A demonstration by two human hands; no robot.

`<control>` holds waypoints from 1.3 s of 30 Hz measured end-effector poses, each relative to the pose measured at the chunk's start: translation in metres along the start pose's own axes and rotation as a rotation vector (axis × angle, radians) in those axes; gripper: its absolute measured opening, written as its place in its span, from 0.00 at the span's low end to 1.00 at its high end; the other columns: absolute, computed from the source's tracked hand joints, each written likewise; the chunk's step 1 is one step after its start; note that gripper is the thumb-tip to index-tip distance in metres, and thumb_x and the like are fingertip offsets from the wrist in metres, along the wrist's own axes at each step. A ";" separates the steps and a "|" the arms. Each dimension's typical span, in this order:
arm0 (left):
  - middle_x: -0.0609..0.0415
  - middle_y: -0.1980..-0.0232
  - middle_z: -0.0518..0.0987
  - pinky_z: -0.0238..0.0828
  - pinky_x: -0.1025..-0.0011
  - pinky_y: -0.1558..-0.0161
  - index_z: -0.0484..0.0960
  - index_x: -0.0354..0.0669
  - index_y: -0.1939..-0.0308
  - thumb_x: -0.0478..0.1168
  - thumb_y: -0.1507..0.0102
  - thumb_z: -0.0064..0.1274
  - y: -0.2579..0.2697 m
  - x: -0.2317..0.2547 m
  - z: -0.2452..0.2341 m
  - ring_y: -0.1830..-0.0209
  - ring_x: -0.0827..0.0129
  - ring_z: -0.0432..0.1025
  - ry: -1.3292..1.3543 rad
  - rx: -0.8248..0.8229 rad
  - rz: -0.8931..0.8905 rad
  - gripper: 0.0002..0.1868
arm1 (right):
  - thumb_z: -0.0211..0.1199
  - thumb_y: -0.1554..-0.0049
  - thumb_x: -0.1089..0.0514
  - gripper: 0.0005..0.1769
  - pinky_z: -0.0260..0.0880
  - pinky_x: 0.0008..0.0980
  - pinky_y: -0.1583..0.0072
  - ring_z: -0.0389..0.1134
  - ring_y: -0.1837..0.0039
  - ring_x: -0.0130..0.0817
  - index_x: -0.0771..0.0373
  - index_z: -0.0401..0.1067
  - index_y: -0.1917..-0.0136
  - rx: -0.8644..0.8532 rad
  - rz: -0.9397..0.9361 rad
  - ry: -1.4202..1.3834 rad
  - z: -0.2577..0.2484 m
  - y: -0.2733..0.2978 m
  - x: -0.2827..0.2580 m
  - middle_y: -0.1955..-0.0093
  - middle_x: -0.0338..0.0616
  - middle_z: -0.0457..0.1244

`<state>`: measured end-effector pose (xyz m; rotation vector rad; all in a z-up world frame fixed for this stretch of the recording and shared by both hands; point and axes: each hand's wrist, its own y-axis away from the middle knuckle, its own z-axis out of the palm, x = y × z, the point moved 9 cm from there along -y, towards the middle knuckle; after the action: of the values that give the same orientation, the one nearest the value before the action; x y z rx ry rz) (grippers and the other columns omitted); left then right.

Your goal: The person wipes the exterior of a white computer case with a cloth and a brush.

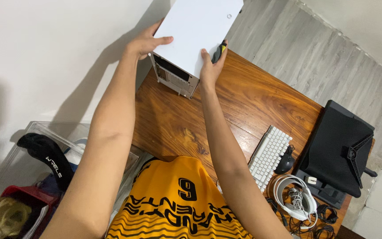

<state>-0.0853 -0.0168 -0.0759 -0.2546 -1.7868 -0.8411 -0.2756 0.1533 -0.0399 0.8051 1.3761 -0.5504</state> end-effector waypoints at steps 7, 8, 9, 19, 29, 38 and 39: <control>0.44 0.22 0.64 0.47 0.49 0.24 0.50 0.54 0.19 0.49 0.40 0.64 0.028 0.002 0.041 0.20 0.56 0.56 0.024 -0.051 -0.021 0.51 | 0.62 0.46 0.65 0.50 0.65 0.49 0.30 0.58 0.25 0.54 0.52 0.41 0.17 0.013 -0.073 -0.067 -0.046 0.021 -0.006 0.21 0.62 0.49; 0.44 0.22 0.64 0.49 0.50 0.23 0.51 0.54 0.19 0.49 0.40 0.65 0.034 0.008 0.049 0.20 0.55 0.56 0.025 -0.062 0.041 0.51 | 0.62 0.46 0.65 0.50 0.65 0.48 0.30 0.58 0.25 0.53 0.53 0.42 0.17 0.023 -0.067 -0.060 -0.054 0.024 -0.005 0.21 0.62 0.49; 0.44 0.21 0.64 0.50 0.51 0.22 0.52 0.54 0.19 0.49 0.40 0.66 0.041 0.013 0.058 0.19 0.55 0.56 0.029 -0.075 0.100 0.51 | 0.63 0.47 0.64 0.50 0.66 0.47 0.30 0.59 0.25 0.52 0.53 0.42 0.17 0.034 -0.057 -0.050 -0.065 0.027 -0.003 0.21 0.62 0.50; 0.46 0.19 0.57 0.51 0.48 0.25 0.48 0.61 0.19 0.49 0.42 0.64 0.136 0.026 0.148 0.19 0.56 0.53 0.022 -0.109 0.042 0.53 | 0.63 0.46 0.66 0.49 0.65 0.46 0.29 0.59 0.25 0.51 0.53 0.43 0.17 0.049 -0.073 -0.031 -0.164 0.100 -0.026 0.21 0.63 0.52; 0.46 0.15 0.47 0.45 0.53 0.22 0.42 0.46 0.19 0.49 0.37 0.61 0.200 0.022 0.226 0.15 0.55 0.43 -0.036 -0.183 0.223 0.52 | 0.63 0.49 0.66 0.50 0.70 0.44 0.35 0.65 0.31 0.50 0.52 0.47 0.18 0.117 0.008 0.009 -0.253 0.164 -0.037 0.24 0.64 0.55; 0.37 0.18 0.41 0.40 0.50 0.24 0.37 0.39 0.20 0.51 0.37 0.63 0.236 0.031 0.245 0.18 0.46 0.38 -0.260 -0.154 0.206 0.56 | 0.57 0.42 0.63 0.39 0.71 0.38 0.42 0.67 0.39 0.42 0.59 0.51 0.19 0.151 0.078 -0.129 -0.295 0.194 -0.010 0.33 0.56 0.60; 0.30 0.21 0.39 0.39 0.47 0.27 0.37 0.36 0.21 0.51 0.37 0.66 0.233 0.045 0.238 0.21 0.40 0.36 -0.383 -0.050 0.233 0.58 | 0.55 0.36 0.62 0.33 0.71 0.37 0.41 0.66 0.40 0.40 0.64 0.55 0.20 0.115 0.040 -0.237 -0.294 0.187 -0.012 0.35 0.56 0.61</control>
<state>-0.1516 0.2969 0.0246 -0.6816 -2.0398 -0.7024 -0.3229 0.4960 0.0036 0.8302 1.1167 -0.6766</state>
